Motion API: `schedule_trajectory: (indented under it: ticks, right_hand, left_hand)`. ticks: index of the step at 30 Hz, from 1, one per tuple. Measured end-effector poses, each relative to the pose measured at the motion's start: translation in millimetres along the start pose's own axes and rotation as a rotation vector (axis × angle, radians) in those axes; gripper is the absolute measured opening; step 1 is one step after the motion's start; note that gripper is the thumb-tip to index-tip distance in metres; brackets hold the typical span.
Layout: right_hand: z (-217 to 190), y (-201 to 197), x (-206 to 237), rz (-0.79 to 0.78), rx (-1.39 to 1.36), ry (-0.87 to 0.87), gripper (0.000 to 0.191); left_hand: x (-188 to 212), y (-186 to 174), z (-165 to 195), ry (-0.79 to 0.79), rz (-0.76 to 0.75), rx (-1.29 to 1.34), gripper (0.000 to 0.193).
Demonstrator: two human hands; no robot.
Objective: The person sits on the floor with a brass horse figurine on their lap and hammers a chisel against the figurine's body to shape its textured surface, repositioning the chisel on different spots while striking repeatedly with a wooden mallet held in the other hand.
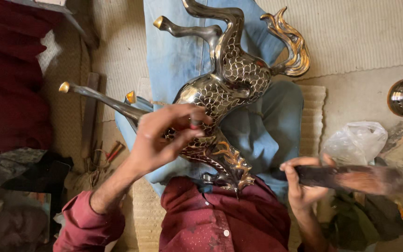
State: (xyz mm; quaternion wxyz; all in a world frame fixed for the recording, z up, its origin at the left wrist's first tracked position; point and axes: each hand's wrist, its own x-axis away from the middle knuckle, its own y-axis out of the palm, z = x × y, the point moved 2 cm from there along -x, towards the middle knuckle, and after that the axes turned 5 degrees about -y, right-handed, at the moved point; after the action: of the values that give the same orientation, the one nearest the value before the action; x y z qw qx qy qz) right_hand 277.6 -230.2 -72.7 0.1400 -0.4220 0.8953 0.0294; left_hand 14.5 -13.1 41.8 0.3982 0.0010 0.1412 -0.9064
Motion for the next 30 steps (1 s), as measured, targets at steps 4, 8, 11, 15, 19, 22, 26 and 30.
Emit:
schedule_trajectory:
  ticks: [4, 8, 11, 15, 19, 22, 26, 30]
  right_hand:
    - [14.8, 10.3, 3.1, -0.123, 0.221, -0.058, 0.031]
    - [22.9, 8.5, 12.7, -0.032, 0.159, 0.238, 0.040]
    - [21.7, 2.9, 16.0, -0.040, 0.159, 0.240, 0.029]
    - [10.5, -3.3, 10.4, -0.117, 0.197, 0.105, 0.023]
    - [0.8, -3.6, 1.0, -0.131, 0.196, 0.095, 0.022]
    - [-6.0, 1.3, -7.4, -0.120, 0.129, 0.087, 0.037]
    - [-16.0, 4.6, -17.2, -0.118, 0.063, 0.078, 0.050]
    - [-26.2, 3.6, -24.6, -0.214, 0.262, -0.084, 0.029]
  left_hand:
    - [-6.7, 8.0, 0.7, -0.080, -0.080, 0.060, 0.040]
    - [-10.6, 5.7, 0.1, -0.108, -0.054, 0.000, 0.044]
    - [-14.2, 1.8, -2.1, -0.096, -0.018, -0.044, 0.047]
    - [-13.7, -3.1, -2.8, -0.048, -0.009, -0.105, 0.052]
    - [-14.1, -4.3, -7.4, -0.069, 0.002, -0.073, 0.052]
    - [-16.5, -0.4, -14.3, -0.102, -0.039, -0.046, 0.054]
    - [-15.5, 4.2, -18.3, -0.020, -0.117, 0.029, 0.054]
    - [-12.5, 4.8, -17.3, -0.044, -0.122, 0.065, 0.044]
